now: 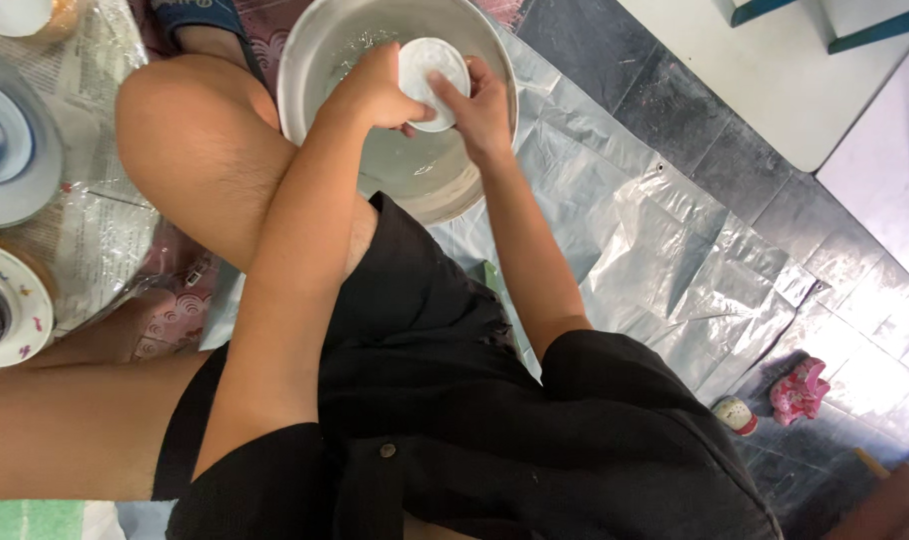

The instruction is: The person sits on the floor and washes various dishes, including bowls and cups, by hand in a white bucket filled with water. They rinse each item and place it on a nearby table covered with newspaper.

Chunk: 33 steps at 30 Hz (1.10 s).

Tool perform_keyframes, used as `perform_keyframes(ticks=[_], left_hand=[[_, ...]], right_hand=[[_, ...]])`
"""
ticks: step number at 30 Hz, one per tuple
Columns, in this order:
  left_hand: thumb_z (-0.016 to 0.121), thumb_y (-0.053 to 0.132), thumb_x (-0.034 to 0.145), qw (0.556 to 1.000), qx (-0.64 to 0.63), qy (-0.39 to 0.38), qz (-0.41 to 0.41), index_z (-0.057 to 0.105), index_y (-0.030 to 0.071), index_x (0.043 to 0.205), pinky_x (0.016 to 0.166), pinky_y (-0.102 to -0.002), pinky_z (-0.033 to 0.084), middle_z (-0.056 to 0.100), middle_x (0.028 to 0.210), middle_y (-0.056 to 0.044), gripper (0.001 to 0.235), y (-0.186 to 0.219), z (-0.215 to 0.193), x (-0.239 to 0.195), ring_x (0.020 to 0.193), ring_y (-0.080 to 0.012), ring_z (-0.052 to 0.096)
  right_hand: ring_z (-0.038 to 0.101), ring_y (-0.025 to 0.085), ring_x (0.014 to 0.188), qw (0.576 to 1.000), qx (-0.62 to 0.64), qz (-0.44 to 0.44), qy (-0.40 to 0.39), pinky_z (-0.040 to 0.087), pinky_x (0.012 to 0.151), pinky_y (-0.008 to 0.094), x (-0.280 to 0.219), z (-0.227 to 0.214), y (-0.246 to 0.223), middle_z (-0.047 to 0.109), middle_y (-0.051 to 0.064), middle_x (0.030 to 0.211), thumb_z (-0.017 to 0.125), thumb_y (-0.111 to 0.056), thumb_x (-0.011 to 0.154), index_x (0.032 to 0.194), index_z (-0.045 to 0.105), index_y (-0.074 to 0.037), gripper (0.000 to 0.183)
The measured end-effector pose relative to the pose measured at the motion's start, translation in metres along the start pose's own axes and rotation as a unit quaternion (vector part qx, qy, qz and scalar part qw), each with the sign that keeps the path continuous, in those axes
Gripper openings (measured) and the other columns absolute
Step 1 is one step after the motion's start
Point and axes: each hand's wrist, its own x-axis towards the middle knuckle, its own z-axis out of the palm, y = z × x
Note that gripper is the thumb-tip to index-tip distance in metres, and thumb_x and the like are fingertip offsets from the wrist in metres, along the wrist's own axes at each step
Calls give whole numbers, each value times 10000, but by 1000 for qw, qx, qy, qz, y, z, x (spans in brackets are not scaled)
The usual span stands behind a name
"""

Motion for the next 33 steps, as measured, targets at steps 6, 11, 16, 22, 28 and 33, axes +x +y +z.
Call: perform_keyframes(ticks=[6, 11, 16, 22, 28, 33], left_hand=[[666, 227, 1014, 999, 13, 49, 9, 425, -54, 1441, 590, -357, 594, 729, 1115, -197, 565, 2, -1, -4, 605, -239, 759], [547, 5, 889, 996, 75, -15, -46, 267, -41, 1523, 667, -398, 605, 712, 1108, -244, 694, 0, -2, -4, 640, -217, 764], [730, 166, 897, 995, 94, 9, 41, 405, -41, 1415, 637, -384, 602, 719, 1106, -213, 646, 10, 0, -16, 611, -240, 752], [551, 188, 1074, 995, 93, -6, 24, 425, -54, 1365, 638, -402, 581, 730, 1033, -230, 398, 20, -4, -23, 598, -258, 741], [619, 141, 1005, 991, 114, -71, 5, 405, -75, 1353, 755, -427, 585, 670, 1153, -271, 462, 7, -1, -15, 744, -287, 775], [812, 100, 821, 969, 204, 22, 139, 433, -43, 1338, 872, -501, 527, 644, 1214, -275, 657, -7, 6, -9, 1103, -408, 640]], right_hand=[[577, 59, 786, 994, -56, -69, 70, 474, 670, 228, 5, 14, 16, 684, -7, 882, 590, -204, 1122, 1169, 735, 18, 269], [704, 55, 953, 994, 26, 58, -86, 610, 790, 241, -4, -5, -4, 725, -10, 1073, 704, -96, 884, 1301, 548, -21, 452], [655, 88, 758, 997, -74, -10, 32, 525, 653, 258, -5, 5, -2, 747, 71, 897, 725, -196, 1019, 1123, 735, 65, 281], [607, 45, 782, 993, -108, -53, 10, 512, 685, 235, -3, -1, 11, 716, 34, 889, 578, -196, 1114, 1177, 741, 50, 302], [688, 85, 905, 994, -12, -11, -106, 558, 768, 247, -11, -28, -3, 753, 59, 1069, 621, -108, 1042, 1338, 627, 53, 337], [718, 109, 942, 992, -80, -58, -73, 603, 826, 282, -18, -20, -16, 760, 83, 1059, 742, -87, 987, 1226, 660, 50, 287]])
